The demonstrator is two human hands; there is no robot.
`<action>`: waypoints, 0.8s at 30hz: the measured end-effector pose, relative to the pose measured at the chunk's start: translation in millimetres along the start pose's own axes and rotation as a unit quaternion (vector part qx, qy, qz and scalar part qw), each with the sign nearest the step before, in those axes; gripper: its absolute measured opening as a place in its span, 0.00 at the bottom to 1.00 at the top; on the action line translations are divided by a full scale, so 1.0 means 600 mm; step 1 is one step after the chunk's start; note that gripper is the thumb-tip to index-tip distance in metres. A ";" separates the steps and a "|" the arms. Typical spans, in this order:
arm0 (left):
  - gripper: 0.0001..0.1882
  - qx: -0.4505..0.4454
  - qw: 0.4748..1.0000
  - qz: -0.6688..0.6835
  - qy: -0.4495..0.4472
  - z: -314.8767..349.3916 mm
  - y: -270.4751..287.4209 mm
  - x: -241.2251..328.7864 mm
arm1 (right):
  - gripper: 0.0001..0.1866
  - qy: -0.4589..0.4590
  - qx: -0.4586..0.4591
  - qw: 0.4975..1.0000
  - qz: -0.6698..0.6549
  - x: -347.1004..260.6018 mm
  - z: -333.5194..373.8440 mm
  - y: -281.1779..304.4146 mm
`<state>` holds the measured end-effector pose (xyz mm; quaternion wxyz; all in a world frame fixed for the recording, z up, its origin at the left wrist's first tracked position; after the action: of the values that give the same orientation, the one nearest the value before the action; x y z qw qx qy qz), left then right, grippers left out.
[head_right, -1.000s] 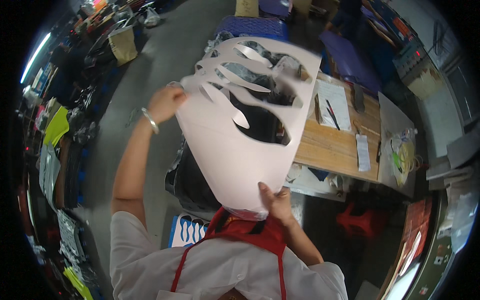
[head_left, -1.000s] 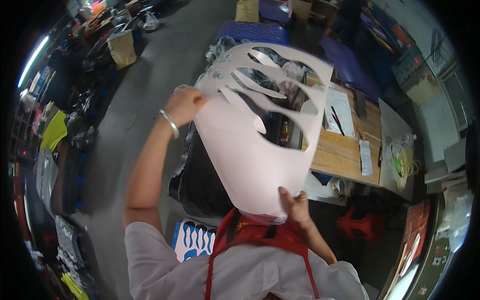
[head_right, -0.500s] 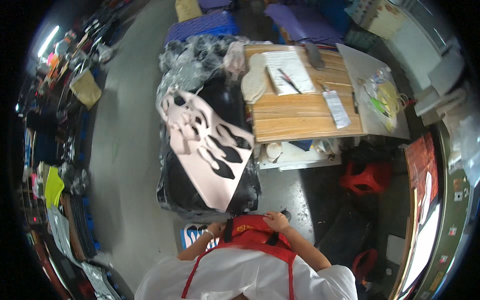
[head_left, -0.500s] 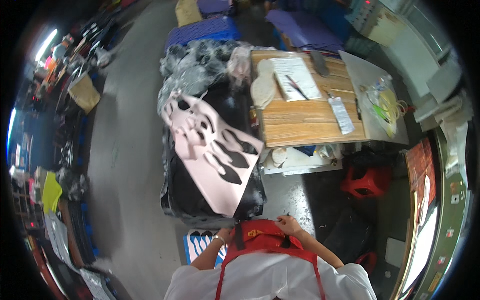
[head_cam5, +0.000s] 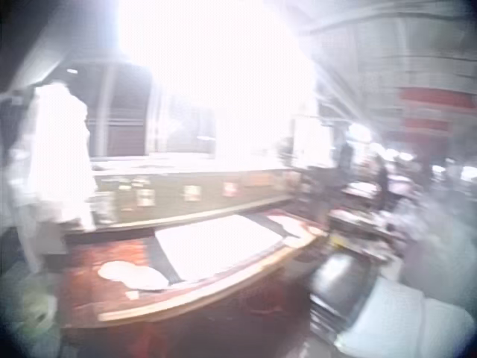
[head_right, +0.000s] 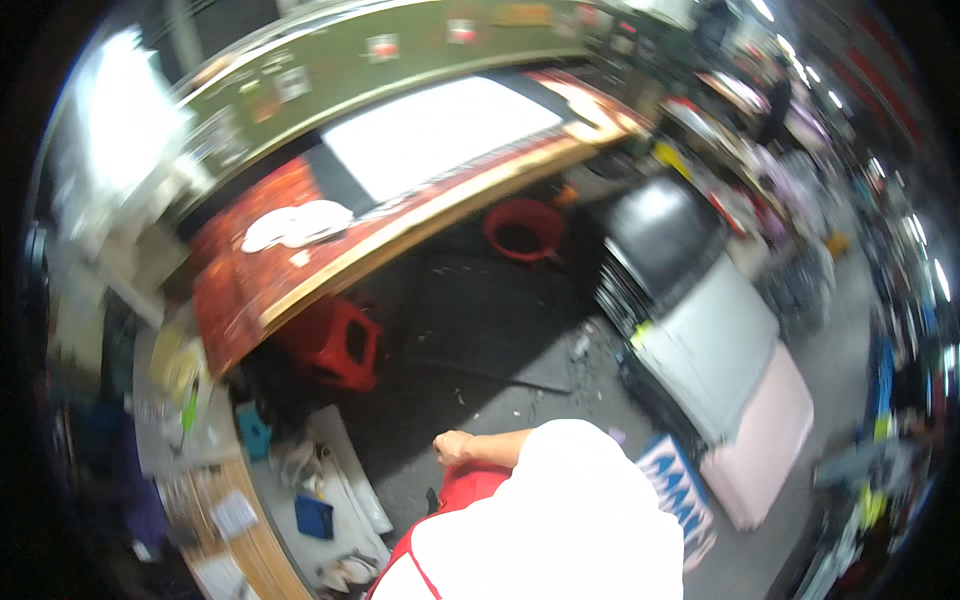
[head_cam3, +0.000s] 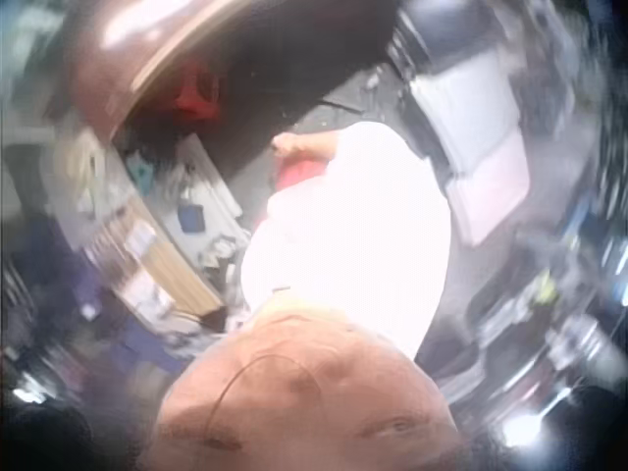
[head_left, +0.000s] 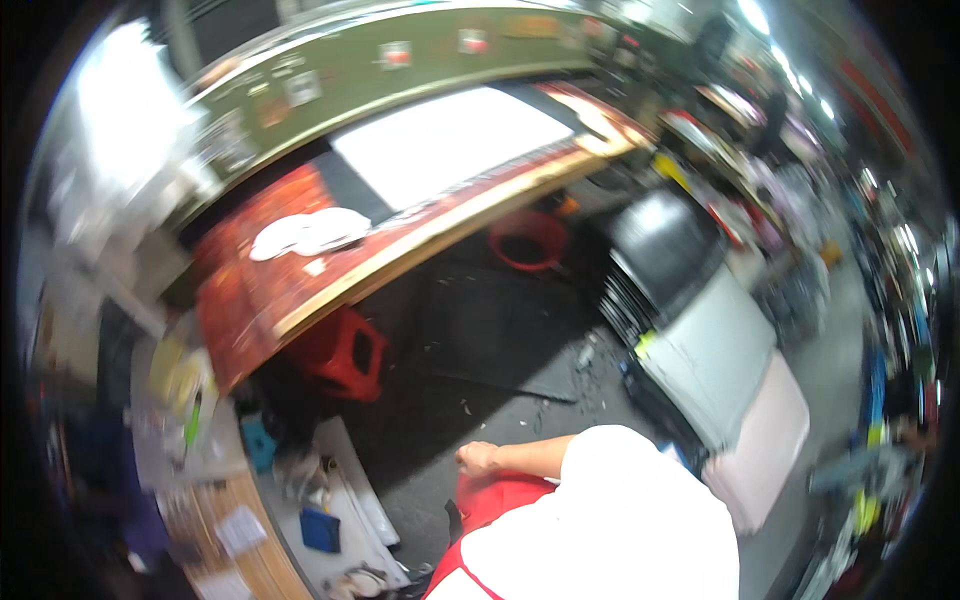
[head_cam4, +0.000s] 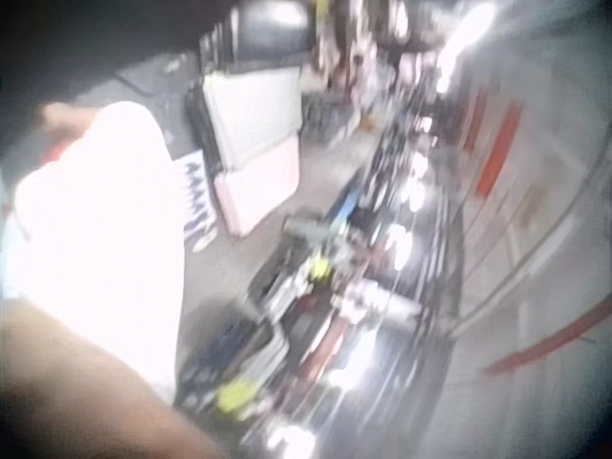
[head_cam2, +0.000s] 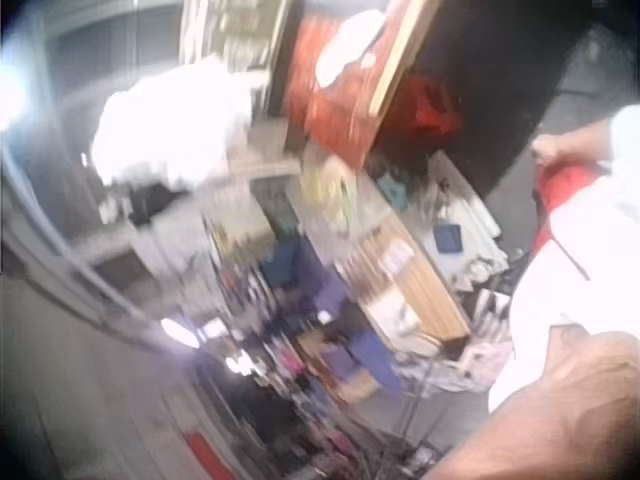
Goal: The person places a sheet of material on a cutting machine, aligns a shoe-shaped template, and presses a button to cut the material. The person then removes the cut pieces and the template, stacks the cut pieces, and repeats the process with new sheets.
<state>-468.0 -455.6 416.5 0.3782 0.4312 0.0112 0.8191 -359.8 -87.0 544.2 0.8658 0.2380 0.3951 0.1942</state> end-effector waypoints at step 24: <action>0.09 -0.460 0.767 -0.425 -0.138 -0.371 -0.677 0.453 | 0.14 -0.575 0.461 0.461 -0.494 0.314 0.476 -0.414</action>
<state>-472.4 74.1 326.3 0.8384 0.2651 -0.2369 0.4131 14.1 -263.6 456.7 0.6126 0.4256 -0.1080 -0.6572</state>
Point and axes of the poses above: each hand's wrist, its own z-axis away from the middle knuckle, its own y-axis out of the back of the hand, x = y × z, the point moved 9 cm from there along -z, towards the middle knuckle, and after that the axes turned 2 degrees about -x, right-handed, at the moved point
